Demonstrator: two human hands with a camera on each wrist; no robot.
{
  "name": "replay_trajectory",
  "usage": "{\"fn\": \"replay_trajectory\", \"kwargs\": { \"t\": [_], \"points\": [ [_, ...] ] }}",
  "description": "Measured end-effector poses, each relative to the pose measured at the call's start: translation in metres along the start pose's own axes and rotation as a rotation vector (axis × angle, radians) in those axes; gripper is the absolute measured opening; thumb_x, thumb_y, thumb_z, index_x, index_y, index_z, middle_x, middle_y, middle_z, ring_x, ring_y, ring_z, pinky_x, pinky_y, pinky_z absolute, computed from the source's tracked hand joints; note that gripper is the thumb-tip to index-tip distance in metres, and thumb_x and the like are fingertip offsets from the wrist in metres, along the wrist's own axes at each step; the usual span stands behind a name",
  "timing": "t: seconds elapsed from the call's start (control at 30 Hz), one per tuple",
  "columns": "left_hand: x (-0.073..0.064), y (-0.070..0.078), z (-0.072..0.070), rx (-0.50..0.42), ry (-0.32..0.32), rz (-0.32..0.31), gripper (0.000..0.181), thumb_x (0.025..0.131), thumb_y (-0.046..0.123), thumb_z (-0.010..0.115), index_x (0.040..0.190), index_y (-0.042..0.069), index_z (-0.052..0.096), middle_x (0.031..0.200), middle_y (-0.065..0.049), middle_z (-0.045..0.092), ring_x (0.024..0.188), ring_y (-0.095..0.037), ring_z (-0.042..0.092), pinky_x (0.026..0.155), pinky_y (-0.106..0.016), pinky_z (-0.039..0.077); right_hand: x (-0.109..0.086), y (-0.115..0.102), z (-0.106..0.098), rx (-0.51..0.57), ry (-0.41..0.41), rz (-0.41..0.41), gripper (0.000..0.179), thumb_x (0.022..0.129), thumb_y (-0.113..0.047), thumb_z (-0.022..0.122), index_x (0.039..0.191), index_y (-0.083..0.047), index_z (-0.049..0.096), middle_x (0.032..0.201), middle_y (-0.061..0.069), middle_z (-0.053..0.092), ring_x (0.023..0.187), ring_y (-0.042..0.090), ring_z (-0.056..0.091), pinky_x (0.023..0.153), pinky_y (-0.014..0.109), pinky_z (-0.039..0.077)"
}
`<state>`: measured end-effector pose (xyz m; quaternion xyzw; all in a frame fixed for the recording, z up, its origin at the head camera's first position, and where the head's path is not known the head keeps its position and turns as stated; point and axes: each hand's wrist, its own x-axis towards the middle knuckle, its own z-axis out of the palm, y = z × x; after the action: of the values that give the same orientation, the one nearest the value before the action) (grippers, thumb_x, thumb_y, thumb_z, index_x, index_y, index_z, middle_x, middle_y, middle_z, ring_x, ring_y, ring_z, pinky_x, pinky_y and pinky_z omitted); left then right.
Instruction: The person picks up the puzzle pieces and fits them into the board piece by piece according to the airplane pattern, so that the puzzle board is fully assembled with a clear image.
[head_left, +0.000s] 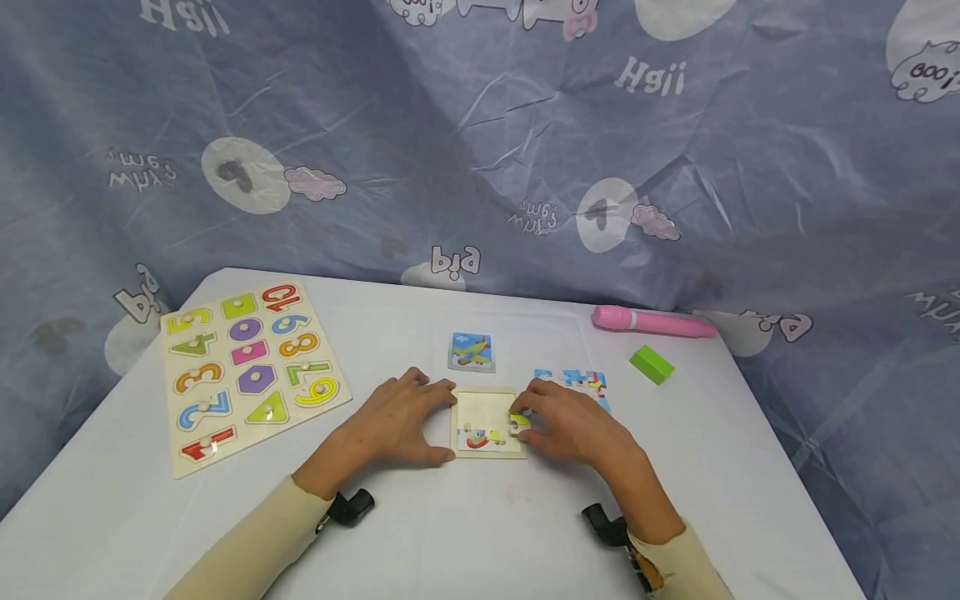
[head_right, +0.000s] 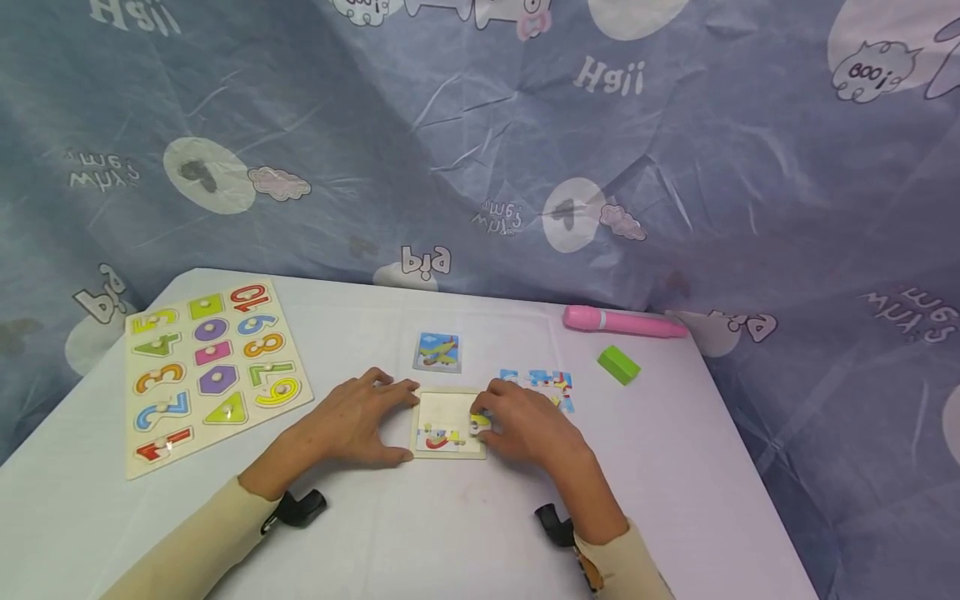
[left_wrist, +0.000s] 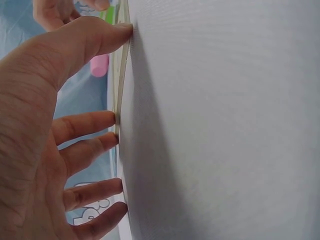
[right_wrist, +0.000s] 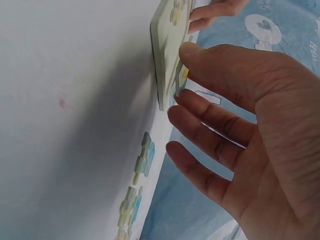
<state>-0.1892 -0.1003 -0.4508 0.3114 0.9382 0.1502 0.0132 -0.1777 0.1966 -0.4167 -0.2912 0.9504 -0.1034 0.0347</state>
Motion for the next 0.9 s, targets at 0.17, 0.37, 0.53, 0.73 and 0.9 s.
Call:
{"fn": "replay_trajectory", "kwargs": {
  "t": [0.17,0.37,0.53,0.73,0.9],
  "points": [
    [0.0003,-0.0003,0.0007,0.001,-0.002,-0.001,0.075,0.078,0.061,0.084,0.140,0.023,0.070,0.156,0.004,0.060,0.133,-0.025,0.053,0.100,-0.049,0.051,-0.0002,-0.0016,0.0033,-0.003,0.000,-0.036,0.031,0.092,-0.023,0.087,0.121,-0.020,0.078,0.116,-0.003,0.067,0.101,0.014,0.065,0.088,0.038,0.058],
    [0.0009,-0.0007,0.0007,0.000,0.002,0.001,0.075,0.077,0.061,0.084,0.140,0.023,0.070,0.155,0.003,0.060,0.133,-0.025,0.053,0.100,-0.049,0.051,0.0009,-0.0049,0.0047,0.010,-0.013,-0.064,0.031,0.092,-0.023,0.087,0.121,-0.018,0.079,0.118,-0.003,0.067,0.100,0.013,0.065,0.090,0.038,0.058],
    [0.0011,-0.0014,0.0012,0.005,0.010,0.005,0.075,0.077,0.061,0.084,0.140,0.023,0.070,0.155,0.004,0.061,0.133,-0.025,0.053,0.100,-0.049,0.051,0.0020,-0.0066,0.0059,0.008,-0.031,-0.064,0.029,0.091,-0.023,0.087,0.119,-0.018,0.079,0.119,-0.003,0.068,0.103,0.015,0.065,0.093,0.040,0.058],
    [0.0015,-0.0026,0.0016,0.011,0.014,0.011,0.075,0.077,0.062,0.084,0.140,0.023,0.070,0.155,0.004,0.061,0.133,-0.025,0.054,0.100,-0.049,0.052,0.0027,-0.0068,0.0079,0.000,-0.033,-0.095,0.029,0.091,-0.022,0.088,0.118,-0.019,0.079,0.118,-0.005,0.067,0.103,0.013,0.064,0.094,0.039,0.058],
    [0.0016,-0.0034,0.0013,0.016,0.014,0.013,0.076,0.077,0.063,0.083,0.140,0.023,0.070,0.155,0.003,0.061,0.134,-0.026,0.053,0.100,-0.051,0.052,0.0034,-0.0078,0.0089,-0.002,-0.036,-0.099,0.029,0.090,-0.022,0.088,0.118,-0.019,0.079,0.117,-0.005,0.067,0.103,0.012,0.063,0.093,0.038,0.057]
  ]
}}
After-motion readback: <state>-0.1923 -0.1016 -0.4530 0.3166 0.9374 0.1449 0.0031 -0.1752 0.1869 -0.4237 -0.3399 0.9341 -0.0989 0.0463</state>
